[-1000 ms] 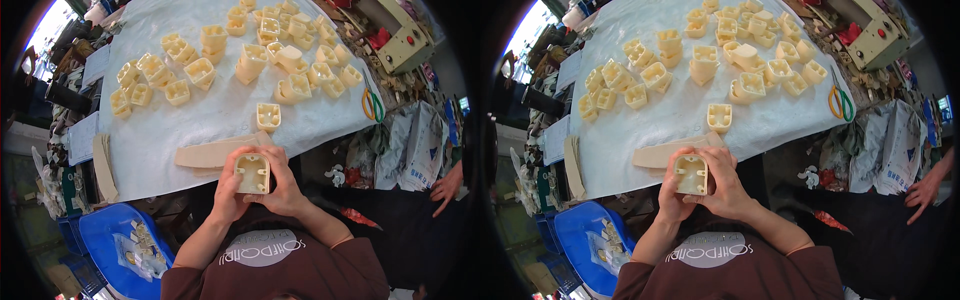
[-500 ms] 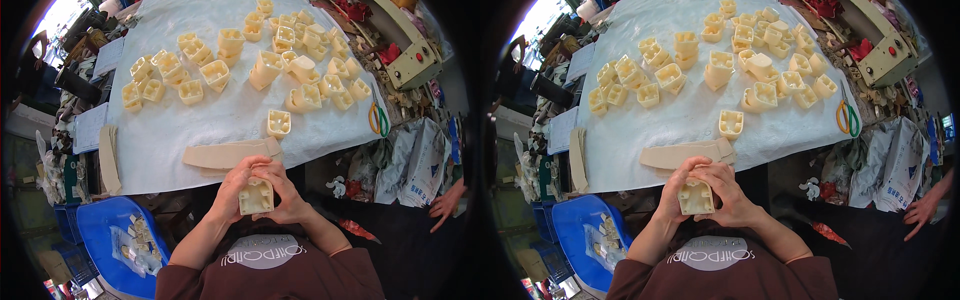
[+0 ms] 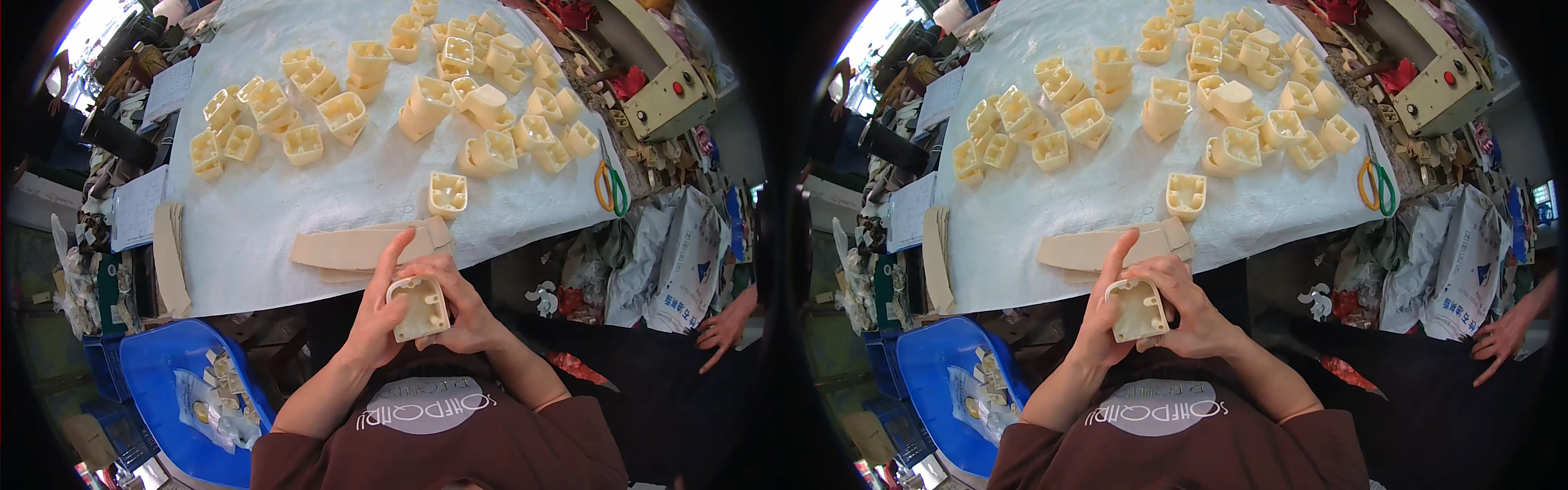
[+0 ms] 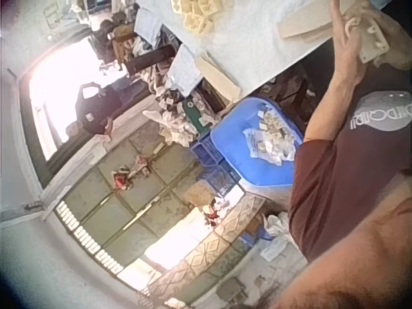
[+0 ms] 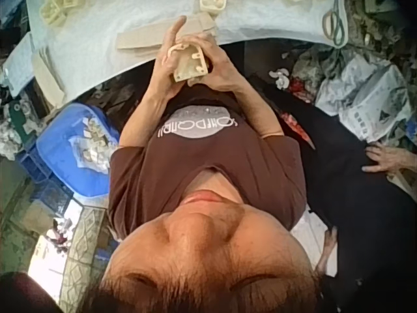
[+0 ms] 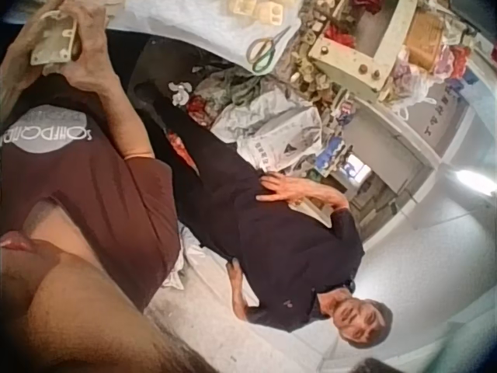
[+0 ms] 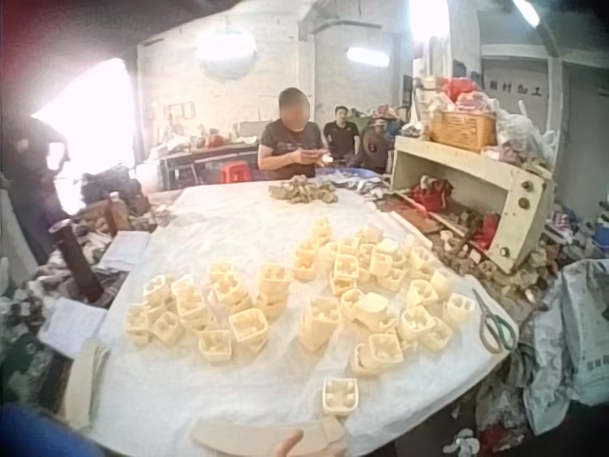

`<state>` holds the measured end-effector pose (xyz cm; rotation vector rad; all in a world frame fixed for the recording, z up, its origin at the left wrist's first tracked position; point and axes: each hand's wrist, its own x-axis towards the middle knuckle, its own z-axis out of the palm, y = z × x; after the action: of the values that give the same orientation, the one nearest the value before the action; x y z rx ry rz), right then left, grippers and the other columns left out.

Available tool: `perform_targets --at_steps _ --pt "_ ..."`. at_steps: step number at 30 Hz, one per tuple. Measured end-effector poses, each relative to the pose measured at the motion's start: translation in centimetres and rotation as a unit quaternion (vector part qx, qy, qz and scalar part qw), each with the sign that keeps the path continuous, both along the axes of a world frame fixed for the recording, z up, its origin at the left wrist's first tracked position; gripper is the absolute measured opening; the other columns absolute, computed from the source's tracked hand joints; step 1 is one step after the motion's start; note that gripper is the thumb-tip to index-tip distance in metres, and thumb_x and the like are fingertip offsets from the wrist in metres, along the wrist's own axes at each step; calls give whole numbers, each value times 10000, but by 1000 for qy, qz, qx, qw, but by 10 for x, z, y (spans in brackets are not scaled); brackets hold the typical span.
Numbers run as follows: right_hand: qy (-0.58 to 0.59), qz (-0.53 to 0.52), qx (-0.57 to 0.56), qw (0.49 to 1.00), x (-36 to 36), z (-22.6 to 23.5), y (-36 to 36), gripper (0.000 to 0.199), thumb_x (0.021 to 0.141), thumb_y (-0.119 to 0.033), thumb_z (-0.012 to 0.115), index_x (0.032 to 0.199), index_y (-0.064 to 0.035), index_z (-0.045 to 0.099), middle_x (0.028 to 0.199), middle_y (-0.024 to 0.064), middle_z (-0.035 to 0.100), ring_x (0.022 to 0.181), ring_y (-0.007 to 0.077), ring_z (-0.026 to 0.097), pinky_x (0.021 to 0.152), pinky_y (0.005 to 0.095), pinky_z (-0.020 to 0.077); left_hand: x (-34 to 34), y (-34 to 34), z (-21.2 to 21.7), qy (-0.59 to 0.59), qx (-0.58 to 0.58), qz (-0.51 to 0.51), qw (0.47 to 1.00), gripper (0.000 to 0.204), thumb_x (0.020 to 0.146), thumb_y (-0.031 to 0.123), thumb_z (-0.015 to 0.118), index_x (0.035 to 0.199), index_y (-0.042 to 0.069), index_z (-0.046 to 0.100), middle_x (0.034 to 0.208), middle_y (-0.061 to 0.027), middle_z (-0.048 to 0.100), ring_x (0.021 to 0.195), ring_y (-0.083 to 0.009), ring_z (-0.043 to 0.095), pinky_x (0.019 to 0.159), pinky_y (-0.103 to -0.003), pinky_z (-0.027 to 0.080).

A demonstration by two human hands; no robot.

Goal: The person assembles small beige plastic components by hand. They pick up a plastic mold and a flat plastic sheet, insert the sheet into the mold, and use scissors to trim the excess material. The person repeats this process for multiple units, placing the finished parts on a white cloth-covered table.

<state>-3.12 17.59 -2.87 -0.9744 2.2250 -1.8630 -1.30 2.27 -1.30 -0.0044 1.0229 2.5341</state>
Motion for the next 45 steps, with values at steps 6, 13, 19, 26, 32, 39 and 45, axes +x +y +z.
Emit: perform_targets --at_steps 6,13,19,26,32,39,45 --pt "-26 30 -26 999 -2 4 -1 721 713 -429 706 1251 -26 444 1239 123 440 1110 238 464 927 354 389 6 8 3 -62 5 78 995 842 829 692 345 1415 113 168 1125 -120 505 898 -207 561 687 -331 505" --pt "-339 23 -236 910 -13 15 0 221 919 -198 491 851 -18 600 900 58 598 826 128 566 756 261 448 2 21 3 -58 -2 26 998 849 822 713 326 1411 120 181 1248 -120 421 1040 -229 491 795 -348 463" --pt "-262 91 -201 939 -21 13 16 171 880 -191 576 818 -32 559 905 25 584 840 104 531 742 264 442 2 29 14 -20 -42 9 999 868 809 581 528 1421 89 157 1350 -106 364 1173 -265 440 881 -367 461" --pt "-216 64 -118 967 -12 27 12 162 912 -159 536 813 -35 505 899 9 570 837 98 513 744 259 427 7 35 24 9 -58 48 997 790 845 578 460 1416 101 198 1303 -117 397 1164 -265 450 891 -374 447" --pt "-255 19 -116 960 -12 35 27 123 919 -133 504 922 -43 588 1049 83 603 963 171 562 842 306 443 -7 35 33 -70 -41 29 996 835 807 535 559 1418 107 183 1257 -150 477 1043 -243 550 815 -333 490" --pt "-126 2 -174 977 0 23 2 175 901 -59 445 1056 -22 518 1137 119 534 1008 178 517 875 311 414 -3 24 34 -12 -73 63 995 745 817 496 557 1370 97 256 1137 -128 494 1013 -201 517 831 -323 457" --pt "-45 -32 -77 996 13 9 -17 491 956 -228 326 1371 25 252 1401 180 276 1304 298 252 1077 381 185 -6 11 24 -48 -41 127 990 545 821 318 544 1270 97 328 1087 -128 504 1002 -209 526 826 -323 461"
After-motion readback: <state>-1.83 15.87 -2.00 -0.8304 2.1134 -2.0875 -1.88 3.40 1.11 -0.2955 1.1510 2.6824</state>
